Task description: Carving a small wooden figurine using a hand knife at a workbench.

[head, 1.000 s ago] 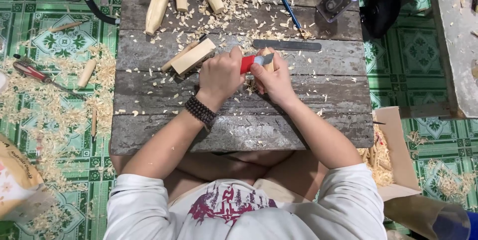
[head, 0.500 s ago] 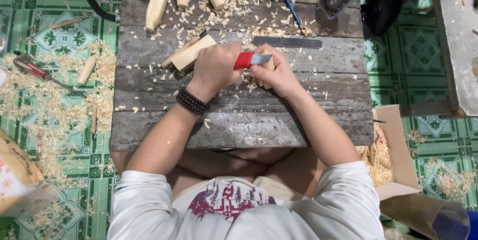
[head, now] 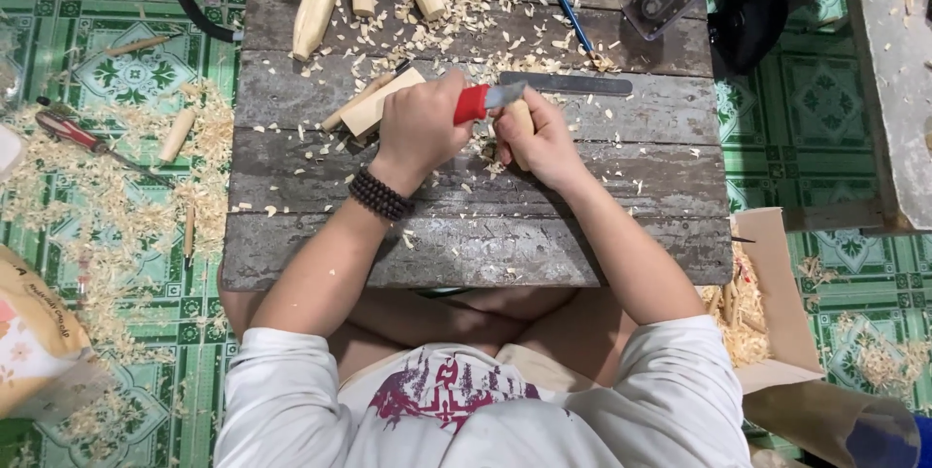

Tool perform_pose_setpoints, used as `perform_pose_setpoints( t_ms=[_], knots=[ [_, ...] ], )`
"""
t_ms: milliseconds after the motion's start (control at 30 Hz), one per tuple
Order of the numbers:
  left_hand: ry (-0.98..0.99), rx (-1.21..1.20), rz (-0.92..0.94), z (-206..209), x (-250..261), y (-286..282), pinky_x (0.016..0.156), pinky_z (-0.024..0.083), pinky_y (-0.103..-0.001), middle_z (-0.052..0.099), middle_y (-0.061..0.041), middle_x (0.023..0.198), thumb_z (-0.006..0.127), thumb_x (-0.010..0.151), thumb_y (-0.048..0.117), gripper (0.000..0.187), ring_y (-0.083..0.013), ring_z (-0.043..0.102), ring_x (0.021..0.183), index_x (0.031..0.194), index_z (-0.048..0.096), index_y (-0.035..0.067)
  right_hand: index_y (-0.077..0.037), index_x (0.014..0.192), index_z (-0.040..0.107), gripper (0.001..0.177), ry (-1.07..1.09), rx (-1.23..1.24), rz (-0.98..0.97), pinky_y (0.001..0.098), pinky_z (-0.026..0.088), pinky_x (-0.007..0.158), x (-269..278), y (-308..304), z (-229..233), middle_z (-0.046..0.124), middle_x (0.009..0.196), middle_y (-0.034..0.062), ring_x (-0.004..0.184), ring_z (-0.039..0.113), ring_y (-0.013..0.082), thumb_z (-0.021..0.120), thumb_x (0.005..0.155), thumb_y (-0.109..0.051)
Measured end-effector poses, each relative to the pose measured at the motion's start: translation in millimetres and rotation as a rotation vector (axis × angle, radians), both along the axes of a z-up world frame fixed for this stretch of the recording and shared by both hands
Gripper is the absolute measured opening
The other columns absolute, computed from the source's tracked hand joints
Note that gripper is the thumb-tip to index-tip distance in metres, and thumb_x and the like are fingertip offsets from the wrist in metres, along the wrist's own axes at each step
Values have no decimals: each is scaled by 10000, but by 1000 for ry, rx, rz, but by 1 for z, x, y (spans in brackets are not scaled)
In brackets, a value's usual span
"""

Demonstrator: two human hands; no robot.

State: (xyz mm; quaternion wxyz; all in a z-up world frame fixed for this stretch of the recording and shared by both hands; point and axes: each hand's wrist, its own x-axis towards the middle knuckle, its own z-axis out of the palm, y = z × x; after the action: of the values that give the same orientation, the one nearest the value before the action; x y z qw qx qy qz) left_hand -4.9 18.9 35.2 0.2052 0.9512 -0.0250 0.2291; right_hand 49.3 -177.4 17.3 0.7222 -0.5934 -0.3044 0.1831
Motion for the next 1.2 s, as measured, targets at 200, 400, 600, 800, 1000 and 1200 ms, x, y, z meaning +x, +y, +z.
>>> perform_pose_setpoints(
  t_ms=[200,400,600,800,1000,1200],
  knots=[
    [-307,-646,-73,13,6,-4,518,453,-368,517,-169,567,611,825,99,28,-386,639,565,849,605,86,-29,1123,543,214,33,-16,57,262,505,454,2,-3,3,534,730,78,497,628,189,517,1092,-239],
    [-291,-504,-54,21,-1,10,521,436,-281,468,-74,535,671,878,97,201,-276,587,505,742,525,116,17,1078,560,225,171,-27,-42,268,424,371,-1,-4,14,544,650,97,401,560,167,718,945,-73],
    [-171,-38,-56,-4,0,-7,537,524,-341,529,-7,528,682,745,234,138,-243,646,497,784,561,182,-6,1075,632,164,148,-76,-139,311,556,446,4,-2,9,654,665,140,491,700,225,688,925,-43],
    [-269,-636,-157,2,8,13,447,378,-260,484,-4,488,566,971,153,175,-161,508,430,809,630,134,-25,1162,631,225,163,17,-167,272,558,512,-1,1,22,617,682,90,558,683,171,694,980,-141],
    [-397,-664,-166,-13,14,25,411,314,-227,460,-32,473,598,1023,70,284,-148,503,410,743,563,91,-9,1134,636,245,152,53,-215,245,478,463,-2,-1,31,544,603,67,499,552,117,750,952,-127],
    [-318,-336,-295,18,-4,-9,475,442,-315,455,-81,485,647,917,124,232,-292,570,437,710,541,112,-17,1092,632,209,122,16,-195,220,439,459,-1,-1,23,540,568,58,478,545,108,751,937,-93]
  ],
)
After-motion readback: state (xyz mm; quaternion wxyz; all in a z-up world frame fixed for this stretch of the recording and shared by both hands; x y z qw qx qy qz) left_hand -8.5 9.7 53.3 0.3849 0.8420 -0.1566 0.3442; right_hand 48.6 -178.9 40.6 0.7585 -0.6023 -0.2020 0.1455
